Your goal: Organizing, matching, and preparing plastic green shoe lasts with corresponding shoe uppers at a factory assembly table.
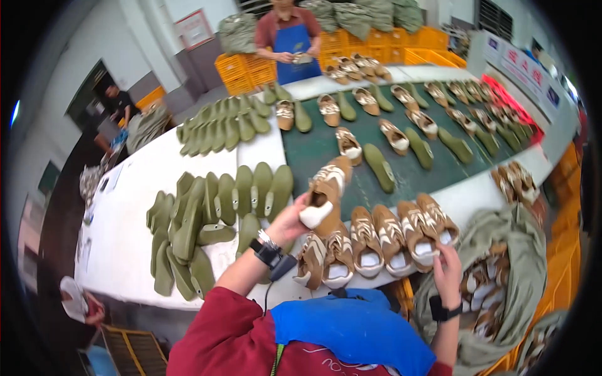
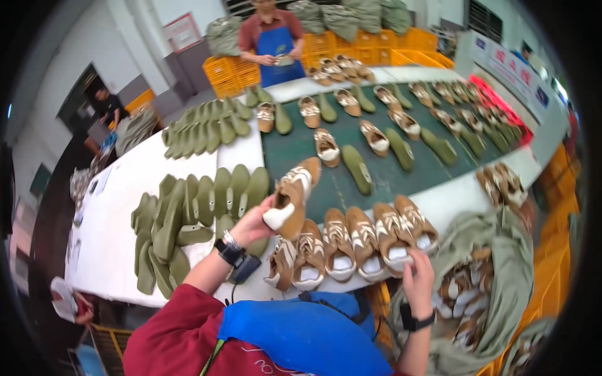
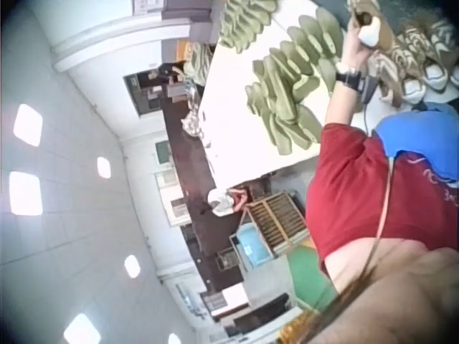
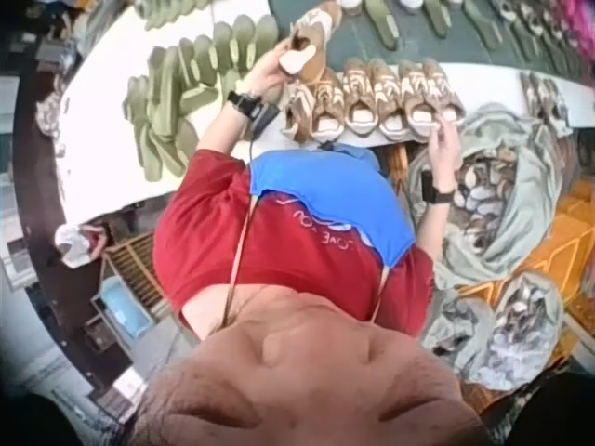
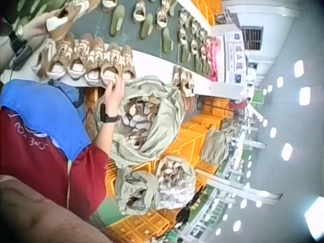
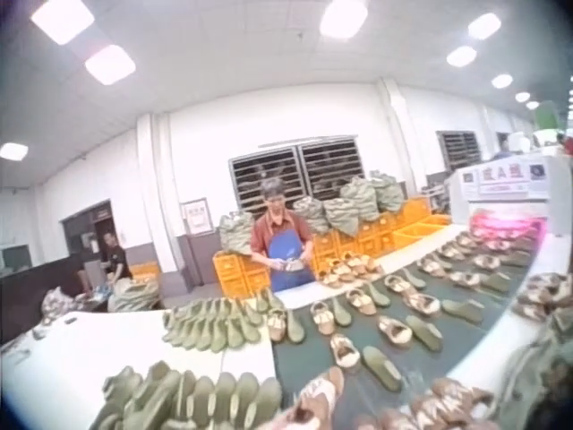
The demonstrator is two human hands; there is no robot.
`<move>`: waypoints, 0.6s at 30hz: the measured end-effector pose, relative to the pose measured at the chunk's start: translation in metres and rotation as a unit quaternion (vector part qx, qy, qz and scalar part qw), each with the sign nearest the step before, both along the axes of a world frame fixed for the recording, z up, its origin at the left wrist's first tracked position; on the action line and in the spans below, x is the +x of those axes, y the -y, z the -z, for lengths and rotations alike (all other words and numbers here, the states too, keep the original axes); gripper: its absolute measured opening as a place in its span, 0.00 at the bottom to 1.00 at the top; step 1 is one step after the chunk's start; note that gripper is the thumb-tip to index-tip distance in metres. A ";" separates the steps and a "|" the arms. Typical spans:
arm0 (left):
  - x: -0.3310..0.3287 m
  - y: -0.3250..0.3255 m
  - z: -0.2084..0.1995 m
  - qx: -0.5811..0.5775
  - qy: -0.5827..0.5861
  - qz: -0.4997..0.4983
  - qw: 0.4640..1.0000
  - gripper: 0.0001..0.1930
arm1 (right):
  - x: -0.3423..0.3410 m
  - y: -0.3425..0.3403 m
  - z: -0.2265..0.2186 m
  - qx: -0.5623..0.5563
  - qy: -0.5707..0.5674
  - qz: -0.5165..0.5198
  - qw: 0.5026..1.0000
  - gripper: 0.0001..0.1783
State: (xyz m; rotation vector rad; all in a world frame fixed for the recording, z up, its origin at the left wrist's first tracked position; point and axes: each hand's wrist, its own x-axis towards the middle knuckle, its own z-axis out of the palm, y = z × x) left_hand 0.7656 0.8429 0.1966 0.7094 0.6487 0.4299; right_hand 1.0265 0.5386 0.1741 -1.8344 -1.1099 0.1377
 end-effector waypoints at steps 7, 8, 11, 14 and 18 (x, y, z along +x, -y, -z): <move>-0.092 -0.210 0.022 0.031 -0.225 -0.320 0.920 0.28 | 0.034 0.070 0.052 -0.059 -0.110 0.129 0.984 0.14; -0.092 -0.216 0.033 0.030 -0.222 -0.322 0.920 0.28 | 0.046 0.077 0.063 -0.045 -0.169 0.156 0.972 0.14; -0.067 -0.185 0.059 0.189 -0.213 -0.250 0.925 0.21 | 0.094 0.113 0.112 -0.072 -0.134 0.200 0.968 0.14; -0.025 -0.115 0.066 0.271 -0.214 -0.045 0.937 0.17 | 0.139 0.156 0.164 -0.213 -0.027 0.279 0.936 0.16; 0.020 -0.004 0.066 0.395 -0.123 0.135 0.900 0.16 | 0.169 0.245 0.311 -0.239 -0.067 0.107 0.963 0.21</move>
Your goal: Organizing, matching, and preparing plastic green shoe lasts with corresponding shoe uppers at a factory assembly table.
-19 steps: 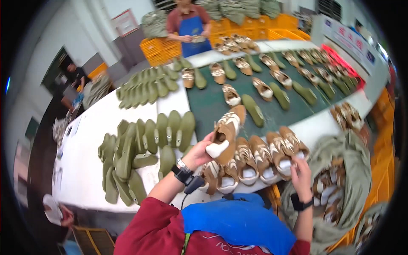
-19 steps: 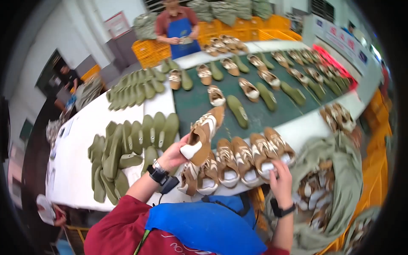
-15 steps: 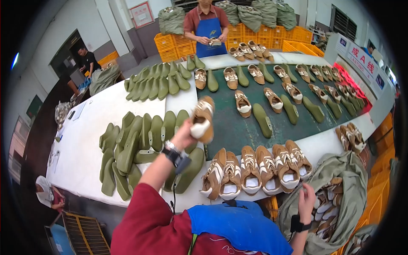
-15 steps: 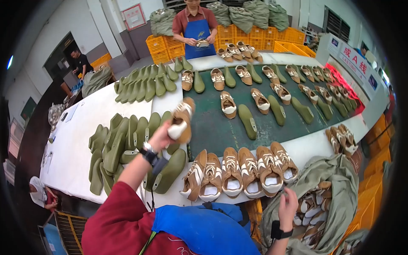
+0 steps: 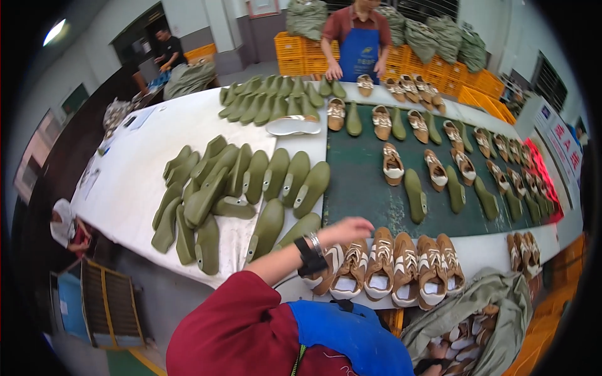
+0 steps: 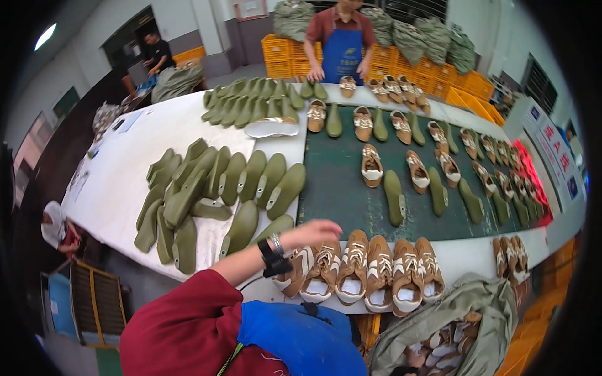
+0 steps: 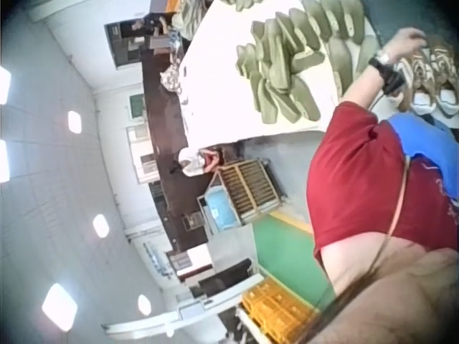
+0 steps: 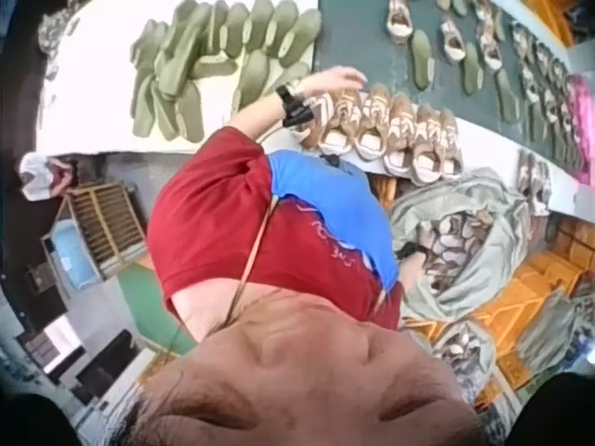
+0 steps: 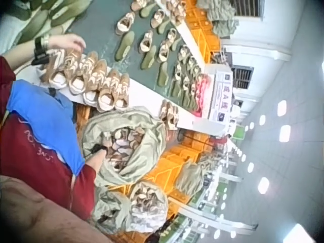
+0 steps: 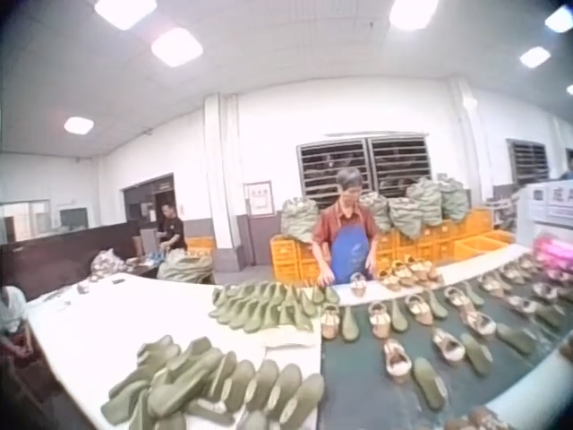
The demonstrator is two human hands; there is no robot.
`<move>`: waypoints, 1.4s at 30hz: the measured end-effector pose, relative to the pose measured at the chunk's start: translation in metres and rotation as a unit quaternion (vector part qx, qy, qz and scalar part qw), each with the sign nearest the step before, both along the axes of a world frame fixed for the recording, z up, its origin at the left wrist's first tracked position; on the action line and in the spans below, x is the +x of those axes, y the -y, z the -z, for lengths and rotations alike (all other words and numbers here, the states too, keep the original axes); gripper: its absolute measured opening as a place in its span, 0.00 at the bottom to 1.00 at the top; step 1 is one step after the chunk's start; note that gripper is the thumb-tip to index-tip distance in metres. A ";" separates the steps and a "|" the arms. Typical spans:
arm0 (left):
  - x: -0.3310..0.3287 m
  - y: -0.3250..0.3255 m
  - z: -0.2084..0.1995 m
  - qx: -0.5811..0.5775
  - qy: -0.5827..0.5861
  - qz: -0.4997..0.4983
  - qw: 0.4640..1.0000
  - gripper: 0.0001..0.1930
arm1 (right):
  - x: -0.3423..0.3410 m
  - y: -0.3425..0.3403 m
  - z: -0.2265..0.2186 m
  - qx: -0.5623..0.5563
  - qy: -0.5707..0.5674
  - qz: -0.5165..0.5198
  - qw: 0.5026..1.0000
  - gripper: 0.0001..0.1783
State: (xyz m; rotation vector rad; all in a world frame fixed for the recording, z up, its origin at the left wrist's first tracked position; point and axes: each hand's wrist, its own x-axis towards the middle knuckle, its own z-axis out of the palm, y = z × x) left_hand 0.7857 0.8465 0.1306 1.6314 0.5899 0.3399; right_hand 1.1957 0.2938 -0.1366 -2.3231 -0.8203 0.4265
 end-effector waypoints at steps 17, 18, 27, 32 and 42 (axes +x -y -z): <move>0.039 0.106 -0.064 -0.043 -0.110 0.202 0.972 0.19 | -0.051 -0.037 -0.164 0.015 -0.247 0.178 0.952 0.11; 0.049 0.109 -0.064 -0.044 -0.110 0.227 0.967 0.19 | -0.054 -0.024 -0.202 0.102 -0.266 0.244 0.927 0.12; 0.108 0.145 -0.071 0.125 -0.049 0.361 0.923 0.23 | -0.061 -0.013 -0.327 0.718 -0.104 0.298 0.620 0.17; 0.125 0.157 -0.096 0.175 0.077 0.327 0.926 0.47 | -0.091 -0.093 -0.339 0.695 -0.346 0.200 0.597 0.23; 0.084 0.138 -0.106 0.265 0.144 0.193 0.934 0.41 | -0.154 -0.243 -0.340 0.434 -0.280 0.213 0.830 0.30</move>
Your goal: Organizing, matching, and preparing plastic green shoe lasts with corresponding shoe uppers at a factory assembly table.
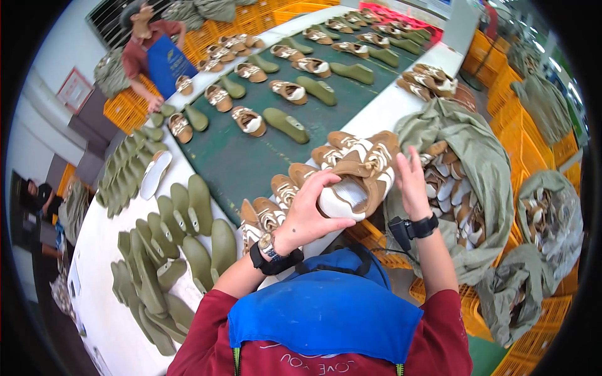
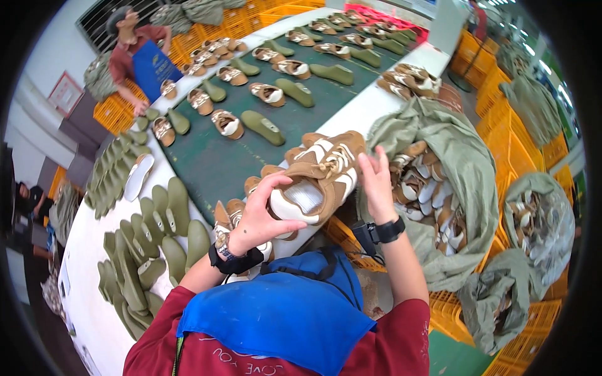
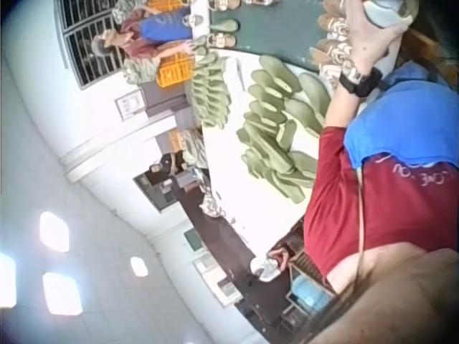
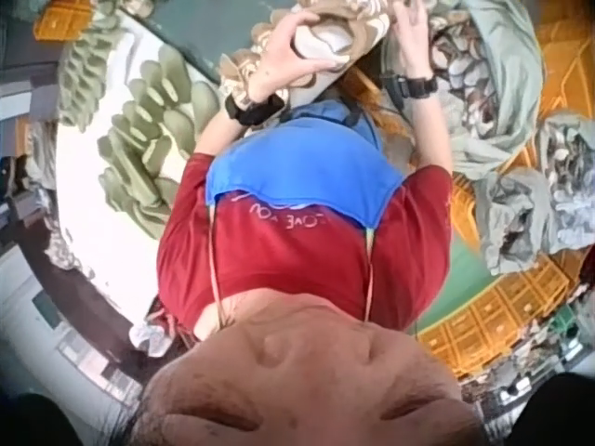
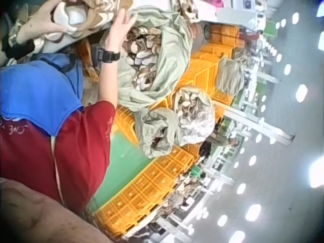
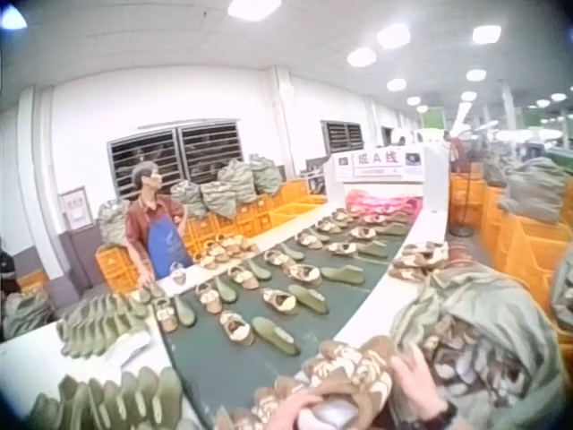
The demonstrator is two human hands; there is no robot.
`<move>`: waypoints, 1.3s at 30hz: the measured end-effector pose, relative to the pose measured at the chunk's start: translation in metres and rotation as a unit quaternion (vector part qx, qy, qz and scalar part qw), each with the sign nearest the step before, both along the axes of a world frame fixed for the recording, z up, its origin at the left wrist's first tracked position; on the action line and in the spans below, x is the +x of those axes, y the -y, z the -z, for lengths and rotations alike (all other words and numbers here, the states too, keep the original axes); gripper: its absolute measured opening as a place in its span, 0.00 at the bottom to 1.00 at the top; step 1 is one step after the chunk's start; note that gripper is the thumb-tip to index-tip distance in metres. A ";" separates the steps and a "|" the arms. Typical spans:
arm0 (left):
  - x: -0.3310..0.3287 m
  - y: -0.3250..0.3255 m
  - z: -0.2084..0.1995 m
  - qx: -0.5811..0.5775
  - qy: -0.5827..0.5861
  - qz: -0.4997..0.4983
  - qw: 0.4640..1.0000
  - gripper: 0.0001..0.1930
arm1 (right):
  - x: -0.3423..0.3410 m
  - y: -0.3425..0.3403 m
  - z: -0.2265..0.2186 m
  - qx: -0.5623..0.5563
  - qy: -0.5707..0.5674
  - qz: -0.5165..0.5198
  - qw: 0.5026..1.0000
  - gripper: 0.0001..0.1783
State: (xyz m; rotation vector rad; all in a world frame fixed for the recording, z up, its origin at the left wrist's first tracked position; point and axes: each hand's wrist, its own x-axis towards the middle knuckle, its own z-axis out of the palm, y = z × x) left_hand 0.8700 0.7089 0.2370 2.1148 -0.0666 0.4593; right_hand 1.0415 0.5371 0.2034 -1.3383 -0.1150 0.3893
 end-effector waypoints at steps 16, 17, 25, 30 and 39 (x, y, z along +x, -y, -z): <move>-0.034 -0.044 0.030 -0.127 -0.039 -0.155 0.979 0.24 | -0.054 -0.096 -0.041 -0.170 0.473 -0.061 0.863 0.28; -0.035 -0.049 0.033 -0.165 -0.039 -0.147 0.975 0.22 | -0.052 -0.097 -0.040 -0.163 0.494 -0.050 0.853 0.28; 0.017 -0.014 -0.037 0.179 0.101 -0.064 0.977 0.17 | -0.060 -0.041 -0.042 -0.218 0.576 0.033 0.787 0.18; 0.019 0.003 -0.029 0.202 0.060 -0.038 0.977 0.13 | -0.089 -0.022 -0.041 -0.122 0.524 -0.006 0.843 0.19; 0.025 0.040 -0.022 0.147 0.163 0.063 0.974 0.08 | -0.108 0.026 -0.039 -0.156 0.531 0.072 0.830 0.18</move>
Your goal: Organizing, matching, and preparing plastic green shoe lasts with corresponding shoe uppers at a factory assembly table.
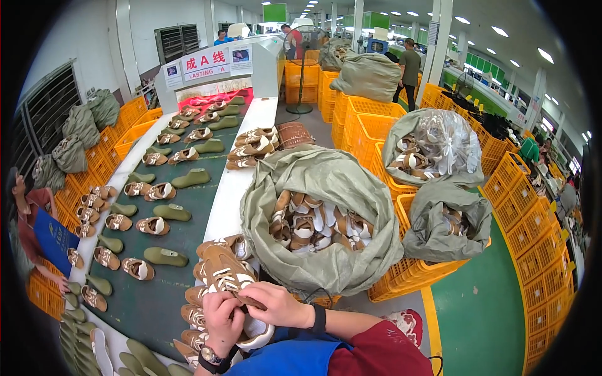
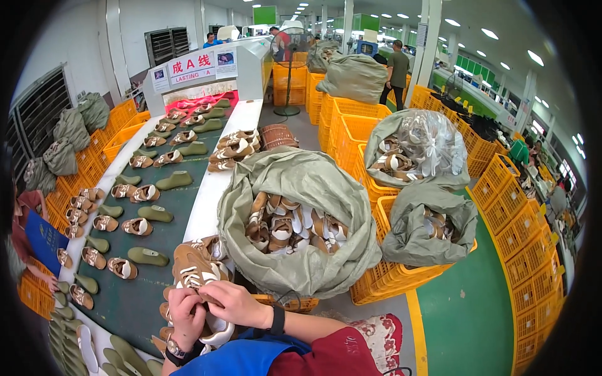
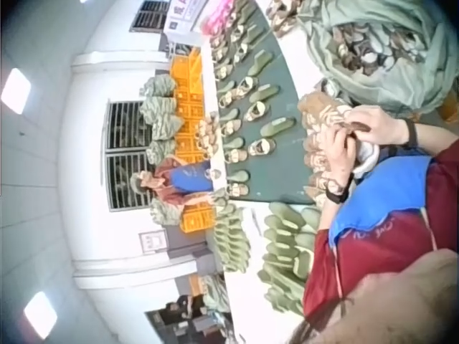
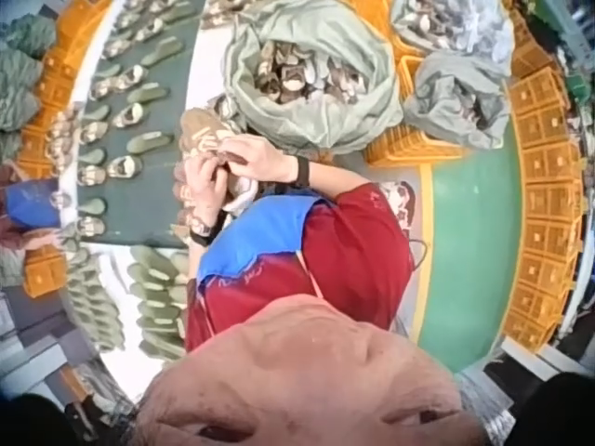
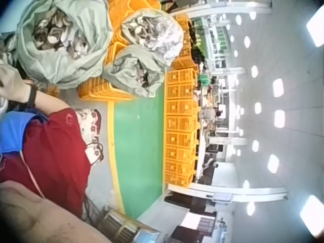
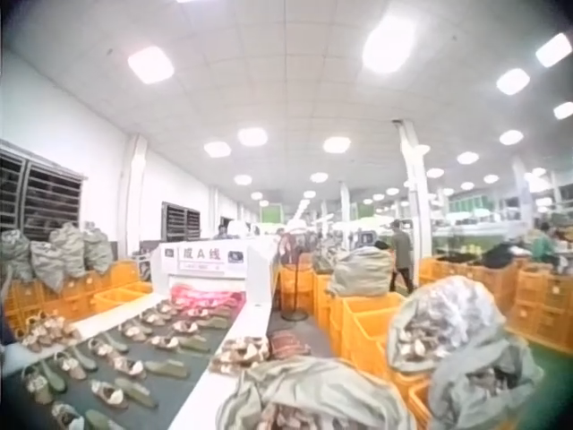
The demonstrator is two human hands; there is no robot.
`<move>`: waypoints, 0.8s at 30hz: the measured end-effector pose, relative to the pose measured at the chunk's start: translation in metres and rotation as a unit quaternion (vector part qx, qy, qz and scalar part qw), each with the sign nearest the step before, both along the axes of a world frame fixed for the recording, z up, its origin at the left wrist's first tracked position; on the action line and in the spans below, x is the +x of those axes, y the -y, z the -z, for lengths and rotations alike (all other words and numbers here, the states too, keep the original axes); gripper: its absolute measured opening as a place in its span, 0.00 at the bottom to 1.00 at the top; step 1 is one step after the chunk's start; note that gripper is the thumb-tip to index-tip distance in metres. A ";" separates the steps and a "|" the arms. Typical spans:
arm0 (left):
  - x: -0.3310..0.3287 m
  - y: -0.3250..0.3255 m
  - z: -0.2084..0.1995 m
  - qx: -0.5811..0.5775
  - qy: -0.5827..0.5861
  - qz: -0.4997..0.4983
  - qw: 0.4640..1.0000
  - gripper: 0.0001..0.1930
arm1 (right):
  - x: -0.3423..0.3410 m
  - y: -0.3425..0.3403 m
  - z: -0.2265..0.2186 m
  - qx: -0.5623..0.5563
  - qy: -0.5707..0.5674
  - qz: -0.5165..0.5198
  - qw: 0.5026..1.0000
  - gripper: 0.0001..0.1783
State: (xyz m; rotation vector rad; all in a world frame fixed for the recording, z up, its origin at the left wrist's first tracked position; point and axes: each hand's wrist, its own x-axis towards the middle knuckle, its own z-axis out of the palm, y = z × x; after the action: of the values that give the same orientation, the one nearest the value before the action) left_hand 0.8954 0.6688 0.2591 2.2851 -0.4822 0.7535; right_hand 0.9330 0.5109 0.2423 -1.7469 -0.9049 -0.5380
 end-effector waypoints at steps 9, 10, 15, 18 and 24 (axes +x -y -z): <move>-0.022 -0.014 0.015 -0.018 -0.063 0.129 0.989 0.06 | -0.001 0.005 0.031 0.058 -0.273 -0.073 0.957 0.12; -0.019 -0.011 0.016 -0.003 -0.046 0.074 0.996 0.07 | 0.006 0.006 0.028 0.013 -0.210 -0.058 0.976 0.13; -0.040 -0.015 0.014 -0.005 -0.054 -0.115 0.992 0.22 | 0.011 -0.006 -0.002 -0.036 -0.041 -0.102 0.993 0.14; -0.049 -0.026 0.029 -0.024 -0.053 -0.160 0.985 0.21 | 0.012 -0.006 -0.006 -0.153 -0.014 -0.184 0.971 0.21; -0.087 -0.054 0.039 -0.028 -0.057 -0.273 0.960 0.19 | 0.009 -0.008 -0.004 -0.278 -0.037 -0.331 0.901 0.25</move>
State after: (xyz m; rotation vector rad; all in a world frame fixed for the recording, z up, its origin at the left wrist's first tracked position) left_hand 0.8088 0.7232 0.2201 2.4111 0.2375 0.8715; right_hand 0.9421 0.5186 0.2463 -1.7715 -1.6135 0.2642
